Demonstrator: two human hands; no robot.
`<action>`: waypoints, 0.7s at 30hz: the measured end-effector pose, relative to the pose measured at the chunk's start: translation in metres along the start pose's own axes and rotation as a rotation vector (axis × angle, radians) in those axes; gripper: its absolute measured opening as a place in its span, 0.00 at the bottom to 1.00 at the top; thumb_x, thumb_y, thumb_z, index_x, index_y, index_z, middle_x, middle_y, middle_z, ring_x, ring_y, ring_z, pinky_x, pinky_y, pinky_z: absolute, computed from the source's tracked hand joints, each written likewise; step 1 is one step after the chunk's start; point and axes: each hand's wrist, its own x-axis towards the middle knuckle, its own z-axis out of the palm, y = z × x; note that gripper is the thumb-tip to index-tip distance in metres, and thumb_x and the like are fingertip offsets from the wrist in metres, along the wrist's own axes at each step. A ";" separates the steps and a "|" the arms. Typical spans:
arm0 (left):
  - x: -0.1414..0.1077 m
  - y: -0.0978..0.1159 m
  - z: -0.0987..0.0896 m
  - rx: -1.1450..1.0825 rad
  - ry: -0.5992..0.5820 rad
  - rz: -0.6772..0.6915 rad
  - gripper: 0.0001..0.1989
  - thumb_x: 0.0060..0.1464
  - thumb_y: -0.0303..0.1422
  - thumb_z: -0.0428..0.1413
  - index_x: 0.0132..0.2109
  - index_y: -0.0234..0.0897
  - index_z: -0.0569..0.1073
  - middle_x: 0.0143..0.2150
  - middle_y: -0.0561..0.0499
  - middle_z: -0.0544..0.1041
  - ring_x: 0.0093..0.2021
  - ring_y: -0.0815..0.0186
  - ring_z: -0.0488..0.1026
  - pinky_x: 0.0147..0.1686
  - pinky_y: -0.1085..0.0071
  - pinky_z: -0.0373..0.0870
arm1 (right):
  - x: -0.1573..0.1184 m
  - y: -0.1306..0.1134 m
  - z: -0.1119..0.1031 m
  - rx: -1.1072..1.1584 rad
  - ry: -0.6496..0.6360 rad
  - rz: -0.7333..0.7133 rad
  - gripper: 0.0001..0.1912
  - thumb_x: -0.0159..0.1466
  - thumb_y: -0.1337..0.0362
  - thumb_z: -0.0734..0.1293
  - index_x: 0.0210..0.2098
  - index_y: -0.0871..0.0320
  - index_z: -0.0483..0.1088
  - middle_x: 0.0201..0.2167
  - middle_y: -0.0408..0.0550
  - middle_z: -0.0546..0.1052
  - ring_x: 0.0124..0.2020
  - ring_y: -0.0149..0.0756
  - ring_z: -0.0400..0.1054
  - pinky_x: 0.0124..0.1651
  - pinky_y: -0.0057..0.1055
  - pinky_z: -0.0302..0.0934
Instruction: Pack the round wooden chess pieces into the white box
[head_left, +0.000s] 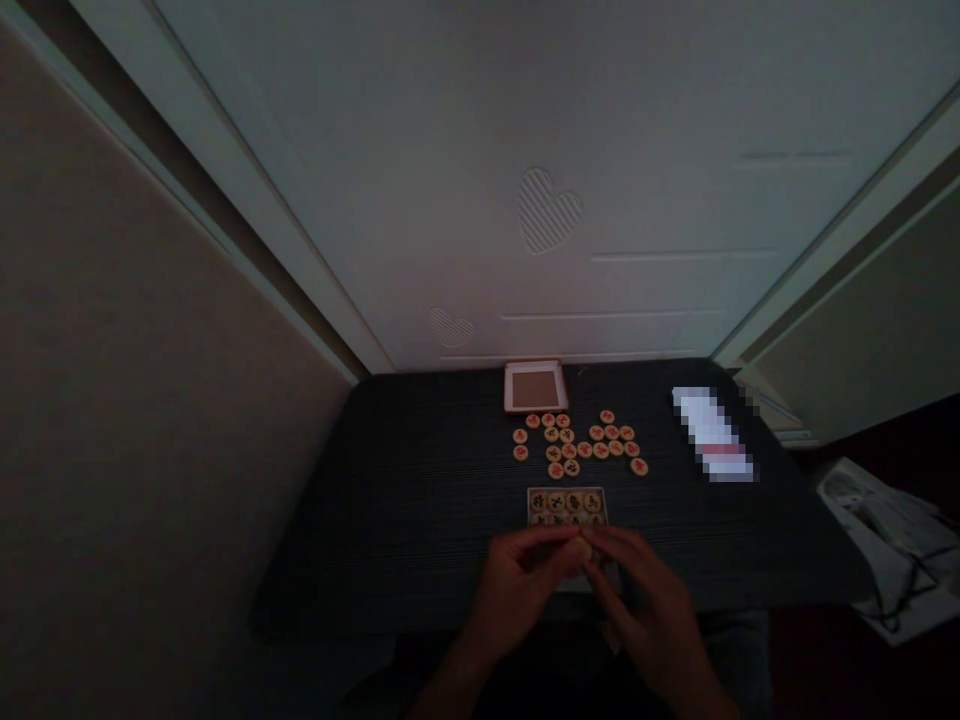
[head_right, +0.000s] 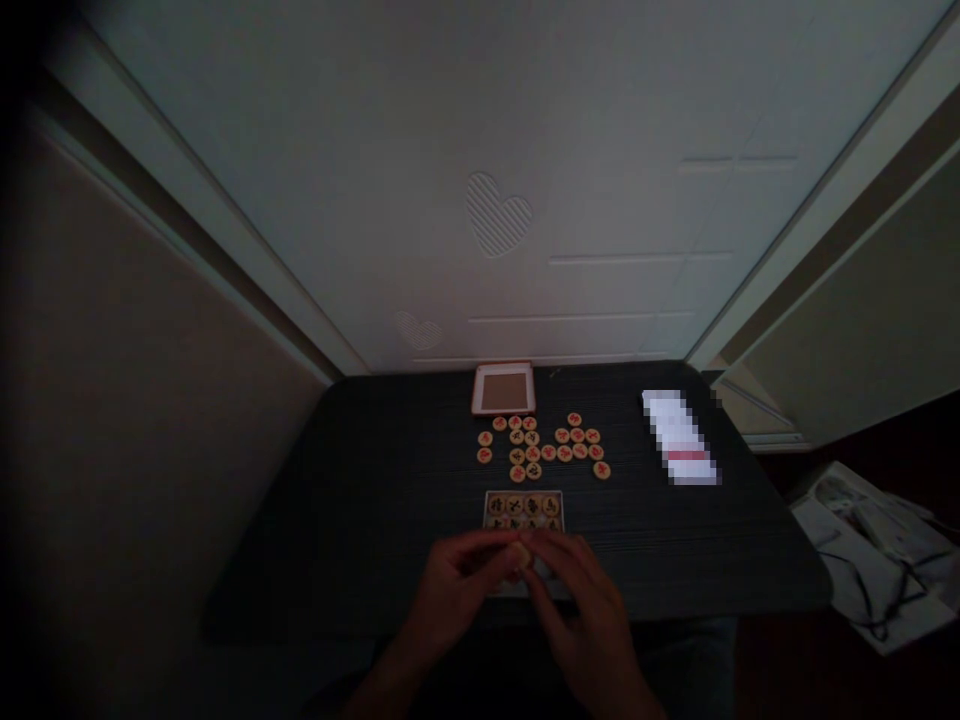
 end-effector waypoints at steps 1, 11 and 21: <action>0.000 0.001 0.000 0.023 0.008 0.006 0.13 0.54 0.40 0.67 0.43 0.38 0.85 0.41 0.45 0.86 0.38 0.59 0.82 0.43 0.64 0.79 | 0.000 0.001 0.000 0.000 0.000 -0.002 0.15 0.70 0.63 0.67 0.56 0.47 0.73 0.52 0.48 0.80 0.53 0.41 0.75 0.56 0.38 0.72; -0.001 0.002 -0.001 0.026 -0.015 0.014 0.17 0.56 0.43 0.65 0.49 0.39 0.83 0.47 0.43 0.84 0.39 0.58 0.82 0.41 0.63 0.80 | 0.000 0.006 -0.001 -0.011 0.014 0.036 0.15 0.70 0.62 0.66 0.56 0.48 0.73 0.52 0.49 0.79 0.53 0.41 0.75 0.55 0.38 0.73; 0.000 0.007 0.001 0.042 -0.043 0.036 0.11 0.56 0.39 0.66 0.44 0.39 0.81 0.43 0.47 0.84 0.42 0.60 0.80 0.47 0.63 0.77 | 0.002 0.009 -0.001 0.010 0.010 0.045 0.14 0.70 0.61 0.67 0.54 0.48 0.74 0.51 0.48 0.79 0.52 0.41 0.76 0.55 0.37 0.73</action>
